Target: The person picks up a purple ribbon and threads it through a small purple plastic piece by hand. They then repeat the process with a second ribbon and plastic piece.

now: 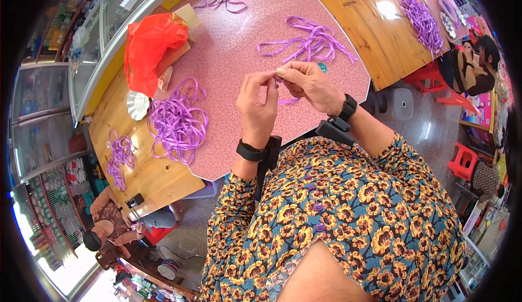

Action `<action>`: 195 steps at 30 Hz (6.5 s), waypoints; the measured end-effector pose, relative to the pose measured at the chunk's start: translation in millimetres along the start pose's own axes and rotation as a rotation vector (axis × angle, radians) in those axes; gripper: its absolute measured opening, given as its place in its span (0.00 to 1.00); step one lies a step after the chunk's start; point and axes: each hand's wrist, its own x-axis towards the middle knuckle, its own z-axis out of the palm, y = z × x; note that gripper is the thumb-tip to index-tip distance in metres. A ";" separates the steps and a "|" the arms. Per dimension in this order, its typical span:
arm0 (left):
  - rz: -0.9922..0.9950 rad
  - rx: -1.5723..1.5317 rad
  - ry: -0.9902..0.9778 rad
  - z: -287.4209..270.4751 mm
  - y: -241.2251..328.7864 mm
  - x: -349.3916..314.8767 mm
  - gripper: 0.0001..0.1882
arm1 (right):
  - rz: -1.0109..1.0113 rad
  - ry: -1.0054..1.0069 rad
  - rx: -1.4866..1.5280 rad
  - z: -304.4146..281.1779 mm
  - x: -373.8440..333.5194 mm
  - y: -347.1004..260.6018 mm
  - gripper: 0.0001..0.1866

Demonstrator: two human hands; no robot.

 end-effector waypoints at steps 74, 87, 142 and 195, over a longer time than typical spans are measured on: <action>-0.135 -0.107 -0.323 -5.2 -38.9 5.1 0.07 | 0.082 0.027 -0.307 -23.8 0.6 -1.3 0.11; 0.197 0.114 -0.190 -5.7 -42.5 10.4 0.12 | -0.104 0.017 -0.524 -29.0 3.3 6.2 0.11; 0.550 0.512 -0.580 -19.2 -11.5 21.9 0.09 | 0.285 0.021 -0.229 -40.9 12.0 12.3 0.10; -0.076 0.050 -0.206 -3.9 -33.6 -1.9 0.03 | -0.780 0.063 -1.205 -17.3 7.8 16.0 0.05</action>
